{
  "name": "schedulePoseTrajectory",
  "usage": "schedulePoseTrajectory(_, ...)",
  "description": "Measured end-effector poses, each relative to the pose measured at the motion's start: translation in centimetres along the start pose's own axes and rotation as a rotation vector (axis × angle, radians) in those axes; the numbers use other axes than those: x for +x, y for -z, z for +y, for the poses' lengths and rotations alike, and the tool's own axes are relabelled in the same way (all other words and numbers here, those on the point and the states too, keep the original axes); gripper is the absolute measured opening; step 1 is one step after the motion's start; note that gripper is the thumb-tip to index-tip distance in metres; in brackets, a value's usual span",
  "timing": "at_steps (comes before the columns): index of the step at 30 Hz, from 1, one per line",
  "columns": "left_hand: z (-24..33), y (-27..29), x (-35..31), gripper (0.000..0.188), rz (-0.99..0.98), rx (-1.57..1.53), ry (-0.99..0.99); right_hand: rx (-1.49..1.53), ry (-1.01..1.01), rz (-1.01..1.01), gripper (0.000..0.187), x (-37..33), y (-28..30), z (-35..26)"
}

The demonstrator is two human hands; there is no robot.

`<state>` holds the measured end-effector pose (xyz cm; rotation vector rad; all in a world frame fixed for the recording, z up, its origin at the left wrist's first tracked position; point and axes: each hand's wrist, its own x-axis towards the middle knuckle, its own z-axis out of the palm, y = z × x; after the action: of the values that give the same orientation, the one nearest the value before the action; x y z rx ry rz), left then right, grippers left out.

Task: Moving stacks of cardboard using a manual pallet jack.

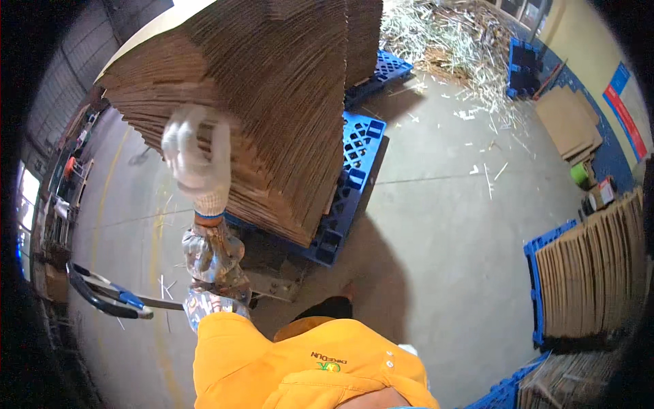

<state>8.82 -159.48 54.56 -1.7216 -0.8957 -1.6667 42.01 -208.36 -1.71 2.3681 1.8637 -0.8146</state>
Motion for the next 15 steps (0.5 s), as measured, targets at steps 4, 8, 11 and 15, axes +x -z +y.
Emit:
schedulePoseTrajectory(4, 1.9, -3.9, 5.2, 0.031, 0.083, 0.190, -0.140, -0.043, -0.190, -0.022, 0.019, 2.9, 2.7, 6.2)
schedulePoseTrajectory(8, 5.1, -8.2, 6.7, 0.034, 0.016, 0.272, -0.265, 0.065, -0.239, -0.189, 0.025, 3.6, 5.4, 8.8)
schedulePoseTrajectory(11, 7.2, -11.5, 8.2, 0.036, -0.038, 0.384, -0.250, 0.039, -0.130, -0.103, 0.025, 7.7, 8.7, 12.7)
schedulePoseTrajectory(15, 9.3, -18.0, 12.2, 0.051, -0.067, 0.659, -0.256, 0.002, 0.015, 0.061, 0.025, 12.2, 13.8, 20.0)
